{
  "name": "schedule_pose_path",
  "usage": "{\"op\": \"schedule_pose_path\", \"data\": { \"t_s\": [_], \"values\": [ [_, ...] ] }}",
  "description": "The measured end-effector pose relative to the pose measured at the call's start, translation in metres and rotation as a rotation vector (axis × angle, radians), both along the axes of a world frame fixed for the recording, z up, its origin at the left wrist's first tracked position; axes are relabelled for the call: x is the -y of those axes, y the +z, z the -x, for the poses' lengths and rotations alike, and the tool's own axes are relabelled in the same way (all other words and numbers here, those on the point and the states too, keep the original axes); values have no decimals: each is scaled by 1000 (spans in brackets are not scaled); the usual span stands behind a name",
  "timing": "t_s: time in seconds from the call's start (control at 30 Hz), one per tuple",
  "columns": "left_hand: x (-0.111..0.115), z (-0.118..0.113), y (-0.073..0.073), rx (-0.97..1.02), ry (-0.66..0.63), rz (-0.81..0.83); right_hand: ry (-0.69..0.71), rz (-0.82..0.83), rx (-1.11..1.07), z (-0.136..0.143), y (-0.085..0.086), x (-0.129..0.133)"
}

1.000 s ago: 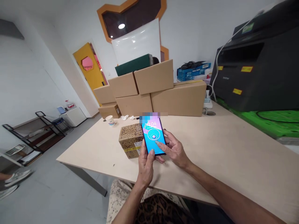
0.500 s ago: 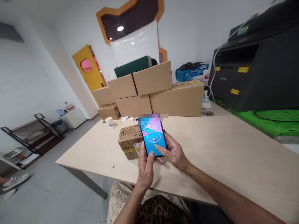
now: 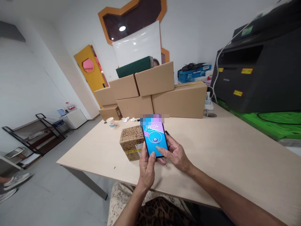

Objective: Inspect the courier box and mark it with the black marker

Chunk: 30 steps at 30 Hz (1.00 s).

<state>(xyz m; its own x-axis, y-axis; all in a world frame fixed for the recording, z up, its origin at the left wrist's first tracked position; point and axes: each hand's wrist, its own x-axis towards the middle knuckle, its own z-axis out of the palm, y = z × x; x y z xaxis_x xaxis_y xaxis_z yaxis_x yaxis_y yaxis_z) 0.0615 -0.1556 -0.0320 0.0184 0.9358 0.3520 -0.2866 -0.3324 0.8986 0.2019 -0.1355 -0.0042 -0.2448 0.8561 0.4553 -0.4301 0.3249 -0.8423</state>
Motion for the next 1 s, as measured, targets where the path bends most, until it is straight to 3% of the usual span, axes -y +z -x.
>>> {"op": "schedule_pose_path", "data": {
  "t_s": [0.33, 1.0],
  "values": [
    [-1, 0, 2, -38, -2, 8, -38, -5, 51, -1, 4, 0],
    [-7, -6, 9, -5, -41, 5, -13, 75, -73, -1, 0, -7]
  ]
}}
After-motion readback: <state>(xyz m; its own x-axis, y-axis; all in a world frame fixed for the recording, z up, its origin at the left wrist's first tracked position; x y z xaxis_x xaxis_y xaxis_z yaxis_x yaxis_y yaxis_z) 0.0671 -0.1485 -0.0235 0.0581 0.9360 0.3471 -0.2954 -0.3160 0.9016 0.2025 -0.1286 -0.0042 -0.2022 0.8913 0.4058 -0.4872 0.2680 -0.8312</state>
